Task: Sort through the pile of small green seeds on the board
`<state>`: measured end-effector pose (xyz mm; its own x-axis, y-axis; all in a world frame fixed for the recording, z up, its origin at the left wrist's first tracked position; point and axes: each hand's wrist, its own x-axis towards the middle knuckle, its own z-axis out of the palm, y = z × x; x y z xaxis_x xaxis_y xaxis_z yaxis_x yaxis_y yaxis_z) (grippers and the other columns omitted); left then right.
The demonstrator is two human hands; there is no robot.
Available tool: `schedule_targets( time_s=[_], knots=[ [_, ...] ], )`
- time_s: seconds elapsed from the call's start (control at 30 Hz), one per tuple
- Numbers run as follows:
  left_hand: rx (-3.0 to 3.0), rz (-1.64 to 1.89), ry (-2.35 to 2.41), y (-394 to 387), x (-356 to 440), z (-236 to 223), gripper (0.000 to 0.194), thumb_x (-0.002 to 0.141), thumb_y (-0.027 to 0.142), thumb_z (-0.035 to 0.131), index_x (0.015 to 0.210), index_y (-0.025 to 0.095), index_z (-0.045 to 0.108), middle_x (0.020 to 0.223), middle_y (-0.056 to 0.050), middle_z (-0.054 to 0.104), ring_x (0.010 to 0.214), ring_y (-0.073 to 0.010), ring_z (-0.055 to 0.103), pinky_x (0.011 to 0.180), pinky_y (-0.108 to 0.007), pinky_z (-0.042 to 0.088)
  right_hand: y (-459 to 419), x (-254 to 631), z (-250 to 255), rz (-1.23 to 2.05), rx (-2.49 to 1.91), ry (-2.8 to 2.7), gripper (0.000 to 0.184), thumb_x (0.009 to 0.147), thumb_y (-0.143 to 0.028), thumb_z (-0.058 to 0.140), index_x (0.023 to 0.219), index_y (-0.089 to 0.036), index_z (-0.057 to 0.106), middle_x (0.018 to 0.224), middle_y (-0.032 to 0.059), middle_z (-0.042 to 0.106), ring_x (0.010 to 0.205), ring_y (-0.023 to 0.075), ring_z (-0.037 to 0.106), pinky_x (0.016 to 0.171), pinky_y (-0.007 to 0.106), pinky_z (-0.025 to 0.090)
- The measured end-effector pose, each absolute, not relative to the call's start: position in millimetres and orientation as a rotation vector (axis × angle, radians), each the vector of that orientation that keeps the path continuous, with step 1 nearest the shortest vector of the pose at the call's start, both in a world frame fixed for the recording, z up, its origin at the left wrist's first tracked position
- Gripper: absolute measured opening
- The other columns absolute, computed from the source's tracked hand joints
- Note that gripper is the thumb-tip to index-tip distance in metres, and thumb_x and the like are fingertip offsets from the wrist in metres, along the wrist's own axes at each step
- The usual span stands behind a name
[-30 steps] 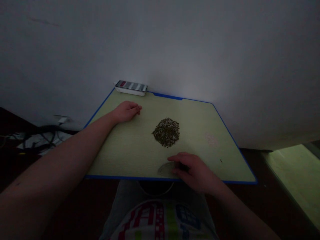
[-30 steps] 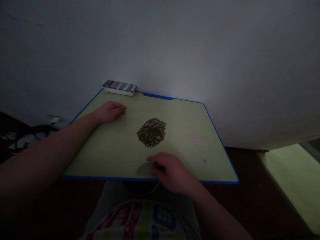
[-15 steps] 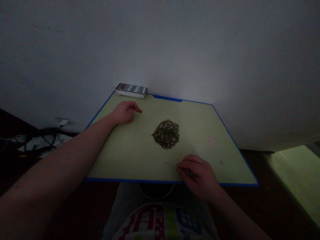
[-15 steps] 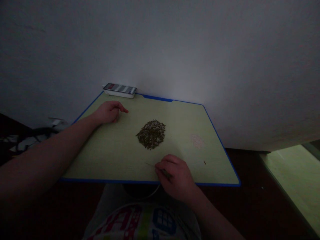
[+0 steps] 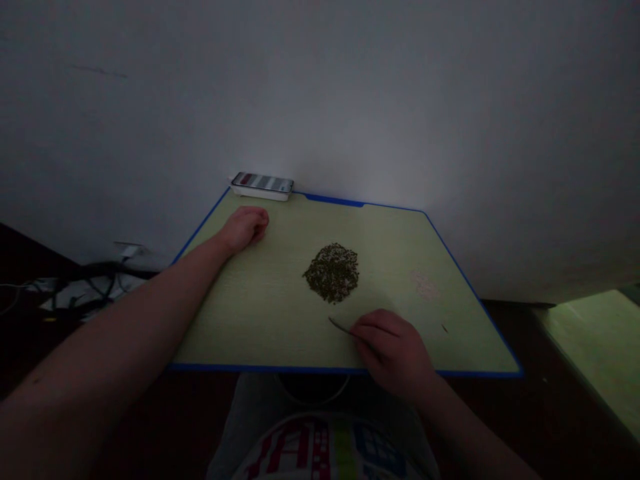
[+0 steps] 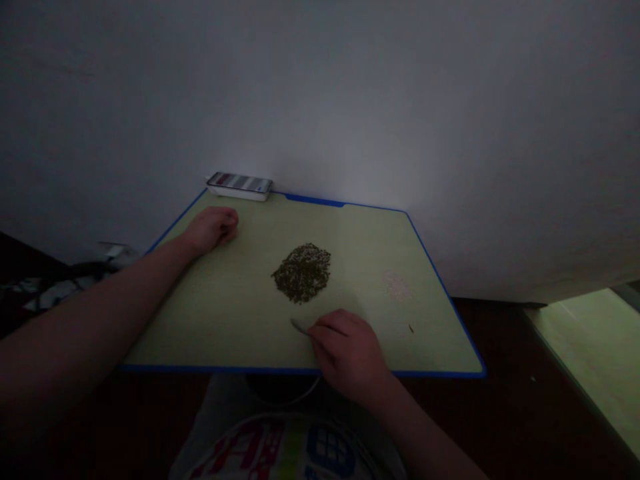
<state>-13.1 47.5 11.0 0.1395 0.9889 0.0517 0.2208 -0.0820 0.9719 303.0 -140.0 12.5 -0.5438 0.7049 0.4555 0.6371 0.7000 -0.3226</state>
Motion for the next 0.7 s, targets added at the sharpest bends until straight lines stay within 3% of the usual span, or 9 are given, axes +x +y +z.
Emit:
schedule_targets(
  time_s=[0.17, 0.4, 0.7],
  knots=[
    [1.386, 1.156, 1.056, 54.3, -17.4, 4.6, 0.023, 0.062, 0.025, 0.051, 0.051, 0.020, 0.031, 0.051, 0.004, 0.025, 0.042, -0.0069, 0.026, 0.040, -0.023, 0.018, -139.1, 302.2, 6.9, 0.073, -0.982, -2.414, 0.019, 0.084, -0.014, 0.053, 0.094, -0.018, 0.069, 0.088, 0.0073, 0.072, 0.077, 0.0189, 0.061, 0.071, 0.034, 0.052],
    [1.264, 1.175, 1.094, 50.0, -12.9, 13.0, 0.025, 0.067, 0.022, 0.045, 0.054, 0.021, 0.023, 0.052, 0.004, 0.022, 0.043, -0.0073, 0.021, 0.040, -0.024, 0.018, -146.0, 288.8, 2.8, -0.115, -1.053, -2.473, 0.019, 0.085, -0.013, 0.054, 0.097, -0.016, 0.070, 0.090, 0.0080, 0.072, 0.078, 0.0208, 0.061, 0.071, 0.034, 0.051],
    [1.165, 1.206, 1.004, 52.5, -13.5, 9.9, 0.027, 0.069, 0.018, 0.048, 0.051, 0.019, 0.028, 0.049, 0.004, 0.025, 0.040, -0.0060, 0.024, 0.038, -0.022, 0.018, -148.6, 281.0, 0.2, -0.236, -1.151, -2.468, 0.017, 0.083, -0.013, 0.059, 0.095, -0.015, 0.070, 0.087, 0.0070, 0.072, 0.077, 0.0215, 0.062, 0.071, 0.034, 0.051]
  ],
)
